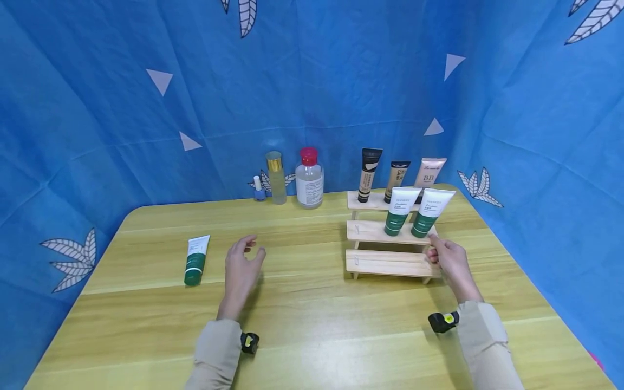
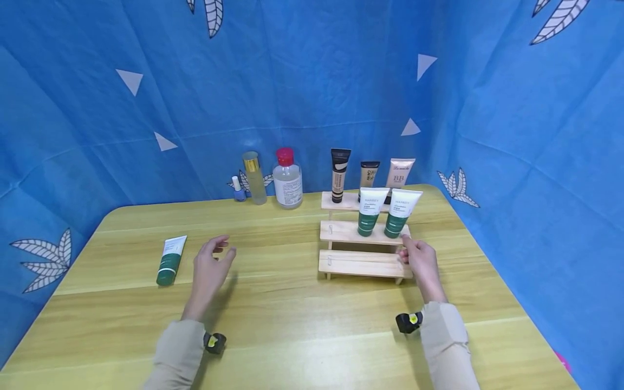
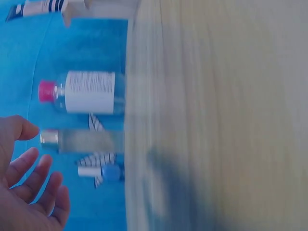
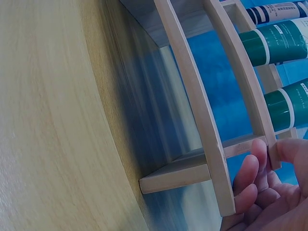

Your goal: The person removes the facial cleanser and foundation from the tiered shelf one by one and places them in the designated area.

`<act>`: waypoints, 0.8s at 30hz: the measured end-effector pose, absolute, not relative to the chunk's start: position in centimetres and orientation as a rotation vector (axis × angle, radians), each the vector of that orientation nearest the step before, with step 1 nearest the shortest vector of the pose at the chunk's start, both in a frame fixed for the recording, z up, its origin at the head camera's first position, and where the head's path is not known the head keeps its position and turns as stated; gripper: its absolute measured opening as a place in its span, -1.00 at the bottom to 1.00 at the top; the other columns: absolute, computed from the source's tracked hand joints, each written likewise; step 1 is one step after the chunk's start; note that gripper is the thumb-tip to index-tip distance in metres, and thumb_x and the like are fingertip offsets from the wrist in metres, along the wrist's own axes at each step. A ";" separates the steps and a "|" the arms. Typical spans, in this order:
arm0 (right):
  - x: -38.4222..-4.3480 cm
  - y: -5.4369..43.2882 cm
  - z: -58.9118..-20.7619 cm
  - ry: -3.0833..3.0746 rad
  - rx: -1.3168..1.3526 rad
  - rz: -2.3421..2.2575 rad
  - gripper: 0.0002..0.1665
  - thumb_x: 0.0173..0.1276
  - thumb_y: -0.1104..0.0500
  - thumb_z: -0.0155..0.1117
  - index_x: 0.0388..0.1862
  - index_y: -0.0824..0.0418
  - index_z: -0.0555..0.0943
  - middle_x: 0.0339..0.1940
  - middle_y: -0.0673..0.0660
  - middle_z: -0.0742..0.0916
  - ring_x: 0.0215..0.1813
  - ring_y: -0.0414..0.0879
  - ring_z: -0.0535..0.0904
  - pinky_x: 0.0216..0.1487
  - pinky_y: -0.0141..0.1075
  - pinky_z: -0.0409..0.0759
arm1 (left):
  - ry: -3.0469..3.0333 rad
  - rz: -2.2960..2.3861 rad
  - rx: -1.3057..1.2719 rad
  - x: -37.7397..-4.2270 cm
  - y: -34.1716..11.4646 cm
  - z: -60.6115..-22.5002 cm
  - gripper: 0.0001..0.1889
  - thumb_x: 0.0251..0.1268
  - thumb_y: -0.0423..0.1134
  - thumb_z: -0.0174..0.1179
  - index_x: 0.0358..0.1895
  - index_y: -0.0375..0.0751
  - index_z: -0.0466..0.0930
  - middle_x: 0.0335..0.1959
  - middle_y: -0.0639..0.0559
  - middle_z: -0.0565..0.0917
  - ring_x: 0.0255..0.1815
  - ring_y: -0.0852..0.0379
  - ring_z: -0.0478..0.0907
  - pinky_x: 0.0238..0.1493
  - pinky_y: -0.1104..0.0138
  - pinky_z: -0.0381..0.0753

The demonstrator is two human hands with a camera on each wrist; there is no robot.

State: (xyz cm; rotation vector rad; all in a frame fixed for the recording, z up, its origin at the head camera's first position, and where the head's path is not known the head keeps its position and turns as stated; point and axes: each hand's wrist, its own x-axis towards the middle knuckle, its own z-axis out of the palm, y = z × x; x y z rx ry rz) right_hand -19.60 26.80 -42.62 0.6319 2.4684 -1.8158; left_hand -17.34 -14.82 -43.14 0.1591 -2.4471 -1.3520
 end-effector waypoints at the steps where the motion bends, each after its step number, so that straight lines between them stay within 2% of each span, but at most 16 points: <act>1: -19.6 26.8 -42.6 2.470 0.635 -1.811 -0.50 0.49 -0.13 -0.11 -0.25 0.31 0.44 -0.59 -0.12 0.55 -0.51 -0.31 0.44 -0.49 -0.46 0.43 | -2.449 -1.355 0.137 -17.5 -14.3 -43.2 -0.62 0.23 -0.31 0.19 0.11 -0.35 0.51 -0.05 -0.27 0.57 0.02 -0.20 0.45 0.07 0.04 0.40; 8: -19.7 26.8 -42.6 2.479 0.650 -1.785 -0.49 0.50 -0.13 -0.14 -0.18 0.31 0.44 -0.57 -0.12 0.55 -0.49 -0.31 0.44 -0.45 -0.46 0.44 | -2.462 -1.382 0.023 -17.9 -11.2 -42.9 -0.60 0.19 -0.27 0.25 0.10 -0.30 0.53 -0.07 -0.20 0.61 0.01 -0.16 0.47 0.06 0.06 0.43; 24: -19.7 26.8 -42.6 2.460 0.620 -1.832 -0.51 0.50 -0.10 -0.10 -0.23 0.33 0.44 -0.59 -0.12 0.54 -0.52 -0.32 0.43 -0.49 -0.48 0.43 | -2.569 -1.359 -0.152 -19.0 -5.7 -42.7 -0.57 0.19 -0.16 0.25 0.12 -0.24 0.54 -0.09 -0.07 0.62 0.00 -0.04 0.48 0.02 0.12 0.48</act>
